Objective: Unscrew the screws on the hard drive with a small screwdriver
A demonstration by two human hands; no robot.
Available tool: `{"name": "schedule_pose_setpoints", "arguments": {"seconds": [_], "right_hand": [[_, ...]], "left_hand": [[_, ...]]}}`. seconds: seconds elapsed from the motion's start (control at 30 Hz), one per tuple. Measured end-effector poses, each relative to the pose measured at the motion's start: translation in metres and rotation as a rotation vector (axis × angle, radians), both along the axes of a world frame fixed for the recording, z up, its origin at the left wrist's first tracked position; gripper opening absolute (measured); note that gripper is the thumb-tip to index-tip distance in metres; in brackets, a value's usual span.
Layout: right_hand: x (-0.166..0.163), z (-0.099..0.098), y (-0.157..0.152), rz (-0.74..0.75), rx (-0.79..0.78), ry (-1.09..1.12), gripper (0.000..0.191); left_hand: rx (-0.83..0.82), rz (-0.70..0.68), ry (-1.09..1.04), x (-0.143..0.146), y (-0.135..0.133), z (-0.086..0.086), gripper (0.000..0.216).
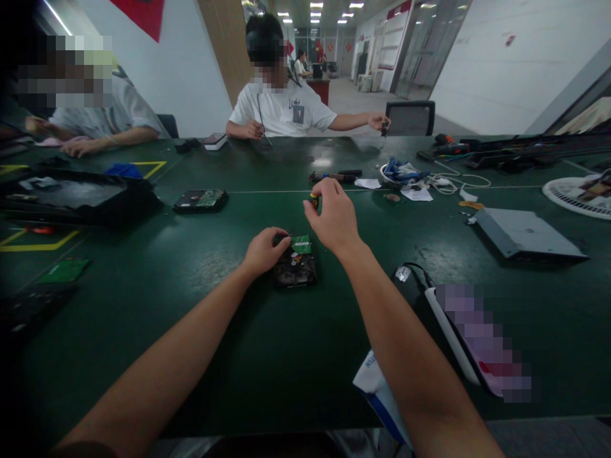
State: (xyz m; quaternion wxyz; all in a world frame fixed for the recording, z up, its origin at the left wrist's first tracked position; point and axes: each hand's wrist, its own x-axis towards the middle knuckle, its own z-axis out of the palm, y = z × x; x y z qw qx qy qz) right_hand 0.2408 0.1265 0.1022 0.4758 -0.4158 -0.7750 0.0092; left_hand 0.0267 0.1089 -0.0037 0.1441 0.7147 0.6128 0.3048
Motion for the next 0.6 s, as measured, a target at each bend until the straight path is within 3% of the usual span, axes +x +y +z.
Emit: {"name": "schedule_pose_setpoints", "arguments": {"seconds": [0.3,0.6], "right_hand": [[-0.0016,0.0035,-0.0039,0.012,0.029,-0.042,0.005],[-0.0005,0.006,-0.0048,0.031,-0.047,-0.032,0.008]], "left_hand": [[0.003,0.005,0.005,0.0007,0.001,-0.0011,0.024],[-0.01,0.019,0.0,0.0013,0.0003,-0.0004,0.024]]}}
